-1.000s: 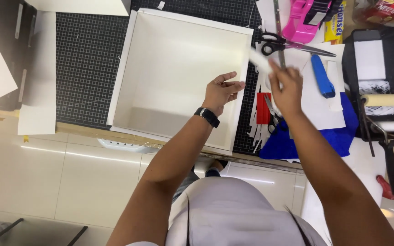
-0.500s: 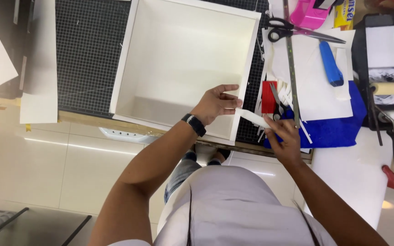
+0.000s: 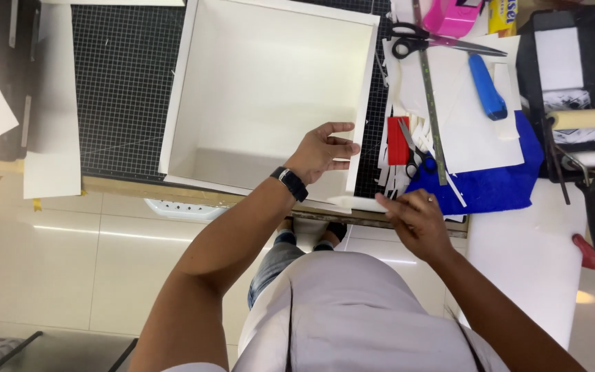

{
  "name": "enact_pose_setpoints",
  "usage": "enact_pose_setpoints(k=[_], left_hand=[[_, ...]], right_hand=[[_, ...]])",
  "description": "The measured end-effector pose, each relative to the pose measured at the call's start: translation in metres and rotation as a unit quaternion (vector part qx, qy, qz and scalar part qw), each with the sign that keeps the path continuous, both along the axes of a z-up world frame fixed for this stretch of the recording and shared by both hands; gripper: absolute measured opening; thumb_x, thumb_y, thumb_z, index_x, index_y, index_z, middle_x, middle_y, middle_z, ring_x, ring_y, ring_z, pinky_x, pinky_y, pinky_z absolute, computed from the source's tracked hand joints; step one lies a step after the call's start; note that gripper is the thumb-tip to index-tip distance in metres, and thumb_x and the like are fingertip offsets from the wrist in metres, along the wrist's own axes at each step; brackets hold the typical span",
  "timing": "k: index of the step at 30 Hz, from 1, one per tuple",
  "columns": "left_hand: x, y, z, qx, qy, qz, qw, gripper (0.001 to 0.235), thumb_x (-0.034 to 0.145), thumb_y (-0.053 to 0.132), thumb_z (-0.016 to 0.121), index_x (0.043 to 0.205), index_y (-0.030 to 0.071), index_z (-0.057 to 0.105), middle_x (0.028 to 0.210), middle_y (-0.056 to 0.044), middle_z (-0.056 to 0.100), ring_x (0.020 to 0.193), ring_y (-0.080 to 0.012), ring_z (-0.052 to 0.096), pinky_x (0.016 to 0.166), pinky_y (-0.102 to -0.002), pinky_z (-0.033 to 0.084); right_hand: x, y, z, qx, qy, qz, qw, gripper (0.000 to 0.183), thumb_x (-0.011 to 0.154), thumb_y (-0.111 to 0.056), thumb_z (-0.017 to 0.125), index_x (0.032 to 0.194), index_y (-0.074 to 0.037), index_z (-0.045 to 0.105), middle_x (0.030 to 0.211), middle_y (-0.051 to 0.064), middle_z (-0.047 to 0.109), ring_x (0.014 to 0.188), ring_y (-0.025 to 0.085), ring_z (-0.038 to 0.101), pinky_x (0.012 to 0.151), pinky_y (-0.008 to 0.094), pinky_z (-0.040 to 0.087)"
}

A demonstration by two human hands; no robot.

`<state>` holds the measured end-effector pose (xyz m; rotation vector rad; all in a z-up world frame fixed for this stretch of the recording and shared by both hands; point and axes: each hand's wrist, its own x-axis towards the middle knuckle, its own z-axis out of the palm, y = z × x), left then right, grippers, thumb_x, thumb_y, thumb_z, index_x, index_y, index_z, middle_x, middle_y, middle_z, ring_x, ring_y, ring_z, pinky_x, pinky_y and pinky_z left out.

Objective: Smoothing and trimming the inner edges of a white cardboard box using a scraper and scissors

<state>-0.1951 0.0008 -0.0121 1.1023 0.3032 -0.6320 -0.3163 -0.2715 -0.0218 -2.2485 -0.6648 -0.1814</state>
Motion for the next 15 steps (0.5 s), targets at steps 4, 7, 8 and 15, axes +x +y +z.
enact_pose_setpoints(k=[4, 7, 8, 15], left_hand=[[0.005, -0.003, -0.005, -0.003, -0.013, -0.004, 1.000, 0.060, 0.085, 0.003, 0.086, 0.138, 0.005, 0.058, 0.096, -0.008, 0.064, 0.088, -0.0238, 0.075, 0.081, -0.043, 0.069], [0.010, -0.005, 0.020, 0.028, -0.023, -0.014, 0.999, 0.061, 0.086, 0.004, 0.084, 0.141, 0.004, 0.055, 0.098, -0.010, 0.061, 0.088, -0.0241, 0.073, 0.081, -0.044, 0.068], [0.008, -0.007, 0.025, 0.041, -0.042, -0.004, 0.998, 0.061, 0.089, 0.005, 0.080, 0.143, 0.004, 0.051, 0.099, -0.010, 0.059, 0.088, -0.0223, 0.072, 0.079, -0.042, 0.069], [0.003, -0.029, 0.091, 0.254, 0.061, -0.259, 0.930, 0.115, 0.086, 0.023, 0.071, 0.164, 0.017, -0.014, 0.098, -0.020, 0.068, 0.070, -0.0264, 0.067, 0.065, -0.041, 0.065]], right_hand=[[0.017, -0.002, -0.006, 0.027, -0.052, -0.019, 0.998, 0.043, 0.088, -0.006, 0.075, 0.129, -0.018, 0.077, 0.097, 0.006, 0.068, 0.089, 0.030, 0.064, 0.083, 0.041, 0.045], [0.029, -0.024, 0.000, 0.064, -0.030, -0.004, 0.997, 0.023, 0.085, -0.008, 0.079, 0.106, -0.017, 0.081, 0.096, 0.010, 0.073, 0.089, 0.036, 0.066, 0.085, 0.045, 0.046], [0.038, -0.046, -0.005, 0.047, -0.098, -0.089, 0.990, 0.024, 0.095, -0.003, 0.075, 0.119, -0.006, 0.077, 0.104, 0.017, 0.071, 0.092, 0.036, 0.063, 0.087, 0.045, 0.043], [0.080, -0.146, -0.070, -0.364, -0.044, -0.436, 0.822, 0.055, 0.093, -0.032, 0.078, 0.146, -0.020, 0.069, 0.136, 0.025, 0.057, 0.107, 0.052, 0.052, 0.084, 0.062, 0.043]])
